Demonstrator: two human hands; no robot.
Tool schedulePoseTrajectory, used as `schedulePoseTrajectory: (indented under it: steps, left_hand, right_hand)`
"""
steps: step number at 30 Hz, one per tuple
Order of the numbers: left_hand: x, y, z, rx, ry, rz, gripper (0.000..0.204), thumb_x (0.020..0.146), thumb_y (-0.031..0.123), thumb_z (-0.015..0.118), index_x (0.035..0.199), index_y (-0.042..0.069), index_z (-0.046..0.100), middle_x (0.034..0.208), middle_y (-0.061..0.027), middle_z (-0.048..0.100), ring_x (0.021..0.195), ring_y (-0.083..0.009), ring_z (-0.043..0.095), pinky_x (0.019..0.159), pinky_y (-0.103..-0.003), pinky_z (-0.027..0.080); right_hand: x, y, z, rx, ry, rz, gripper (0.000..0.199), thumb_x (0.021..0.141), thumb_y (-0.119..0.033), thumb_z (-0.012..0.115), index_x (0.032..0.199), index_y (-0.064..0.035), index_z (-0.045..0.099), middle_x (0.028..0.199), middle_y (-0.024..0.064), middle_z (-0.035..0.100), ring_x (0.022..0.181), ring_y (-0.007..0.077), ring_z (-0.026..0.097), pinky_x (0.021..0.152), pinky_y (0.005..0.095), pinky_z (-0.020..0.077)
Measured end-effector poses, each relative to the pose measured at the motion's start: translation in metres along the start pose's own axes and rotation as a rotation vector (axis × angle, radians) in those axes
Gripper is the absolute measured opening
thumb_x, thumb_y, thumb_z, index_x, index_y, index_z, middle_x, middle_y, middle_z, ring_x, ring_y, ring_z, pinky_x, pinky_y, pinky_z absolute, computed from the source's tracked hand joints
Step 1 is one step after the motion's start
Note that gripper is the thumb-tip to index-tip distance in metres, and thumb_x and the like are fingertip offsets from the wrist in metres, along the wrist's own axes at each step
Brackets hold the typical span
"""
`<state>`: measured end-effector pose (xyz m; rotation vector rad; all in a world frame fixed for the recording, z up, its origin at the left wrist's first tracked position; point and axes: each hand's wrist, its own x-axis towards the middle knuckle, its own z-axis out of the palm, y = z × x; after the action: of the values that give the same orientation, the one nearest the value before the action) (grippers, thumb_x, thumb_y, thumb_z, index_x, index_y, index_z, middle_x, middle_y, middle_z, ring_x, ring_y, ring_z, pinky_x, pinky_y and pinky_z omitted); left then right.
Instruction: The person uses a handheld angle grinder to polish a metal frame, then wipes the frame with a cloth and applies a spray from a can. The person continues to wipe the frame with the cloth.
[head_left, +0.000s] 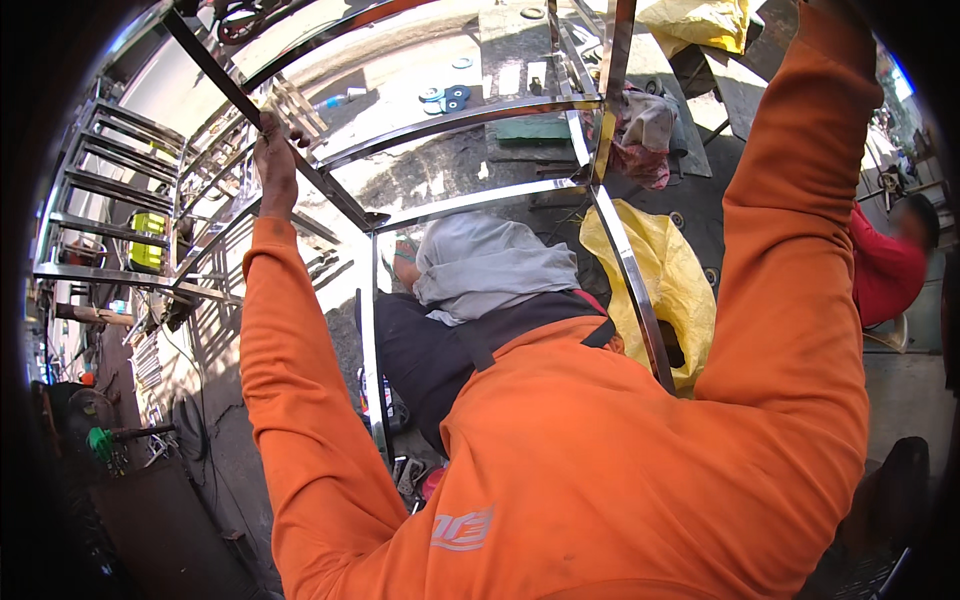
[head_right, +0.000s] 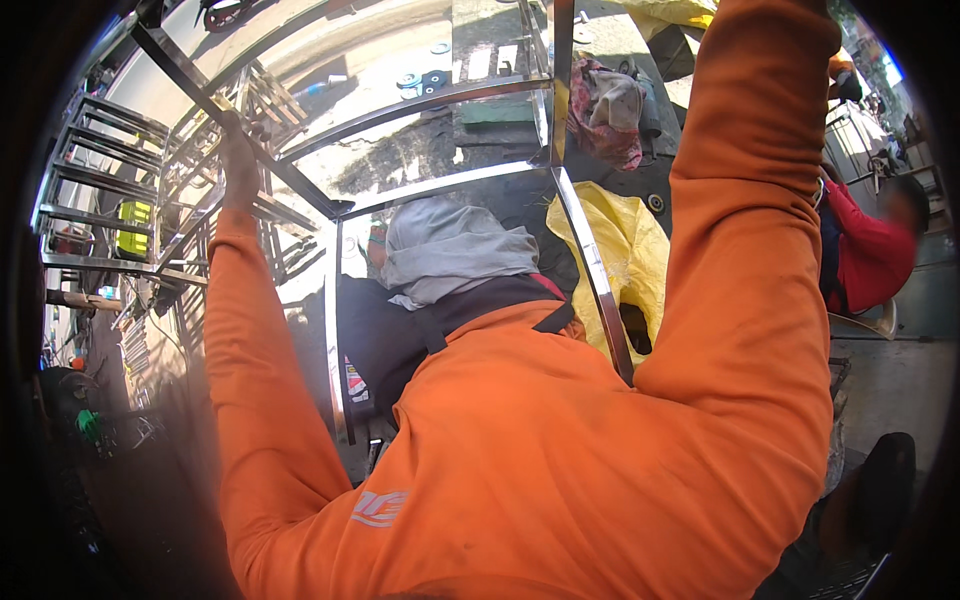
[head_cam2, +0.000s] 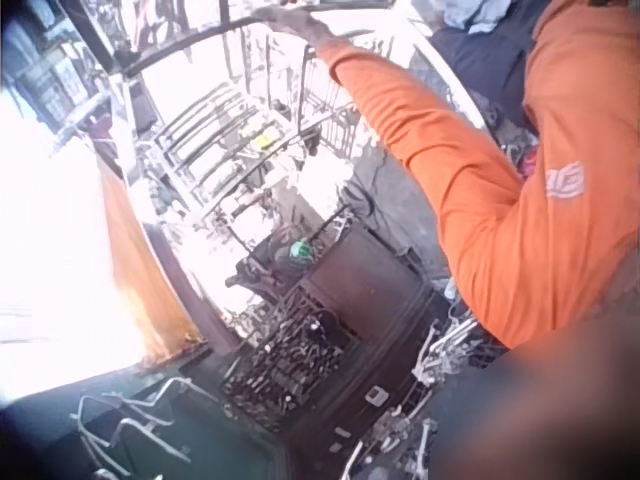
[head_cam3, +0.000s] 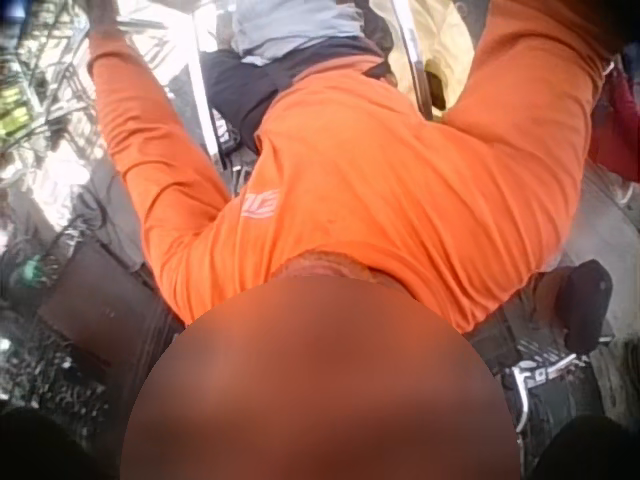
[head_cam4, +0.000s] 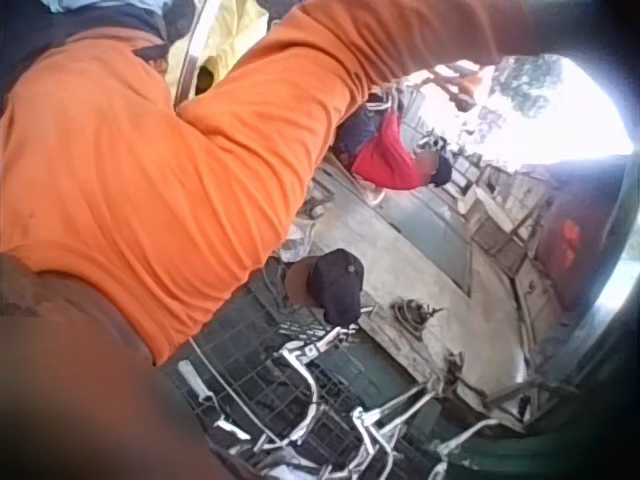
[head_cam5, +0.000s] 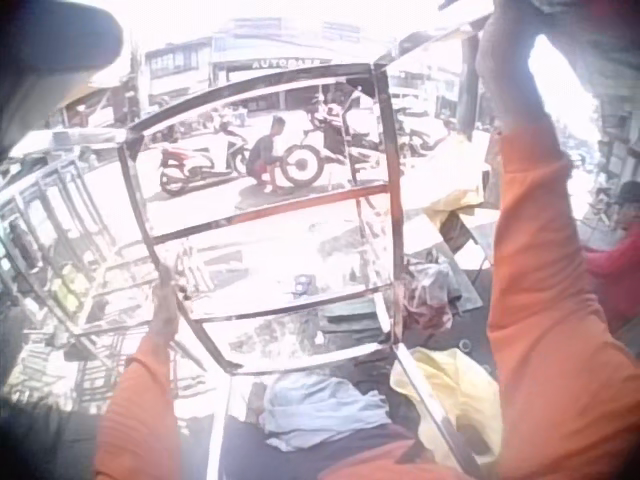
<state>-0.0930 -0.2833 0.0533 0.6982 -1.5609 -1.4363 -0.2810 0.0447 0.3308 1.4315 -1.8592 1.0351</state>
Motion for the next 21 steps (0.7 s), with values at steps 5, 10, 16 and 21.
schedulePoseTrajectory:
  steps: [5,10,16,21]
  left_hand:
    - [-0.026,0.012,0.005,-0.068,0.086,0.119,0.062,0.093,0.065,0.053,0.092,0.003,0.053,0.067,-0.0062,0.057,0.054,-0.0116,0.056,0.049,-0.026,0.046]
    - [-0.048,0.012,0.004,-0.038,0.135,0.098,0.058,0.096,0.061,0.052,0.094,0.003,0.053,0.066,-0.0079,0.059,0.051,-0.0123,0.055,0.051,-0.026,0.048]
    - [-0.031,0.037,0.003,-0.164,0.045,0.136,0.065,0.096,0.063,0.052,0.104,-0.001,0.058,0.073,-0.0058,0.055,0.065,-0.0154,0.053,0.063,-0.028,0.043]
    - [-0.018,0.037,0.001,-0.32,0.031,0.012,0.061,0.094,0.06,0.058,0.105,-0.001,0.057,0.071,-0.0034,0.049,0.061,-0.0124,0.045,0.055,-0.028,0.037]
  right_hand:
    - [0.002,0.029,-0.013,-0.002,0.029,0.03,0.038,0.094,-0.033,0.065,0.112,0.0001,0.067,0.104,0.0104,0.069,0.098,0.0156,0.063,0.087,0.0296,0.0465]
    - [-0.003,0.05,-0.034,0.013,0.084,0.063,0.039,0.094,-0.033,0.065,0.114,0.0003,0.067,0.106,0.0101,0.069,0.098,0.0149,0.062,0.087,0.029,0.0461]
    - [-0.025,0.085,-0.066,0.066,0.165,0.053,0.039,0.095,-0.034,0.065,0.115,0.0006,0.067,0.107,0.0098,0.069,0.1,0.014,0.062,0.088,0.0283,0.0455]
    - [-0.083,0.185,-0.081,0.213,0.169,0.09,0.04,0.096,-0.034,0.064,0.116,0.0008,0.067,0.108,0.0095,0.069,0.1,0.0132,0.062,0.089,0.0277,0.0451]
